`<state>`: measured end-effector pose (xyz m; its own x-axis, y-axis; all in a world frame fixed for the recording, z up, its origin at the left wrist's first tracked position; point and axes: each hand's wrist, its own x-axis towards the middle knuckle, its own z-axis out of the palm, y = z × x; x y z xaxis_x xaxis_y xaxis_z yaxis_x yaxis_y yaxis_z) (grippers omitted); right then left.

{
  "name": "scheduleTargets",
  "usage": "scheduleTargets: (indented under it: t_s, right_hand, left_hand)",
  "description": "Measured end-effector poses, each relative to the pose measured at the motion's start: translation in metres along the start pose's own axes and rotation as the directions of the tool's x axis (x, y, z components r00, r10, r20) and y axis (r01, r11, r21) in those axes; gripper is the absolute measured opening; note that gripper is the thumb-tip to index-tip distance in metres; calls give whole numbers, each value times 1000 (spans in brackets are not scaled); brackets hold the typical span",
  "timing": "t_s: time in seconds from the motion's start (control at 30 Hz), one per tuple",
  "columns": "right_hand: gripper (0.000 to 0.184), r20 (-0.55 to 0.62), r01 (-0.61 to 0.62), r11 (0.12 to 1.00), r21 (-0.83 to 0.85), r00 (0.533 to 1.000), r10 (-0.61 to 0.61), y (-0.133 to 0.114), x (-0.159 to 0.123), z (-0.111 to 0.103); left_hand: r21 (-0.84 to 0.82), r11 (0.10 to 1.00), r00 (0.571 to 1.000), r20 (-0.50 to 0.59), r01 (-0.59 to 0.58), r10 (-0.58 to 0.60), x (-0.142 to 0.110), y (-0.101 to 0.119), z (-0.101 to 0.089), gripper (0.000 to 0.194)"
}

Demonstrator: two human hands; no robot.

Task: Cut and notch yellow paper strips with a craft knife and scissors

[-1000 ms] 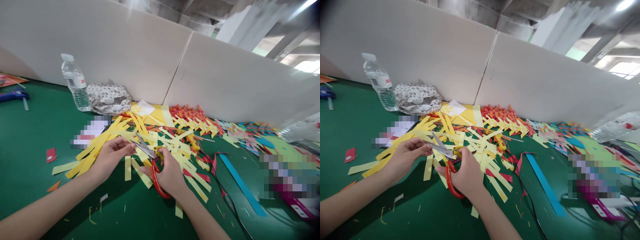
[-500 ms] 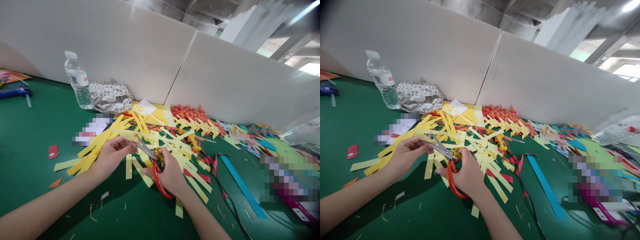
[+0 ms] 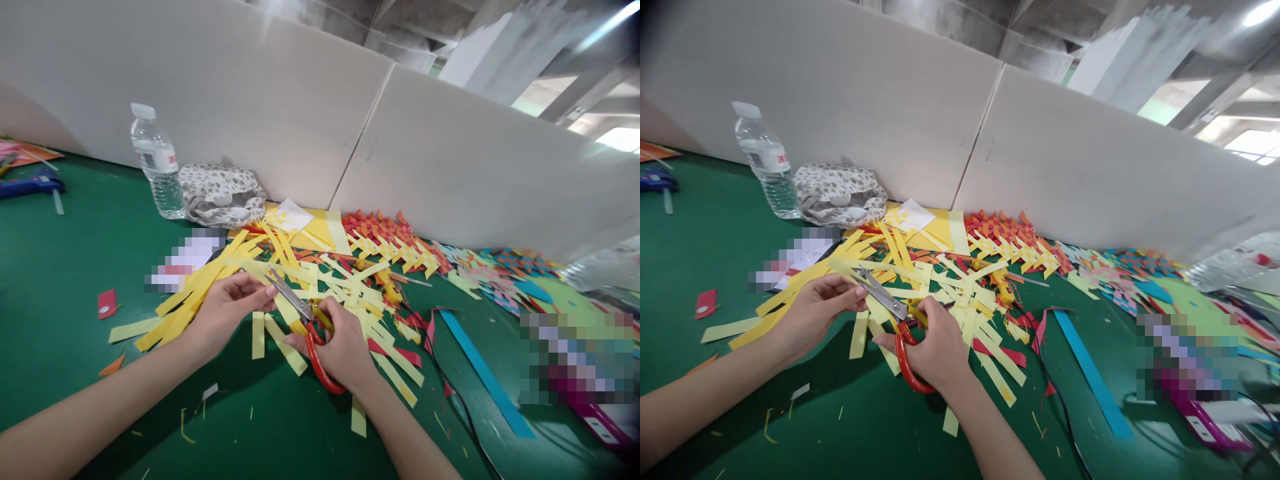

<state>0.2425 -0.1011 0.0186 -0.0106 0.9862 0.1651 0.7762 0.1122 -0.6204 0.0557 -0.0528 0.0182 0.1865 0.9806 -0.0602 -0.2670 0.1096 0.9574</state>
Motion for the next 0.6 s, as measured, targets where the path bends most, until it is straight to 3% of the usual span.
scheduleTargets:
  t_s: [0.6]
  right_hand:
    - [47,-13,21,1000,-13,1000,-21,1,0,-1]
  left_hand:
    - [-33,998,990,128,60,-56,1,-1,-2,12]
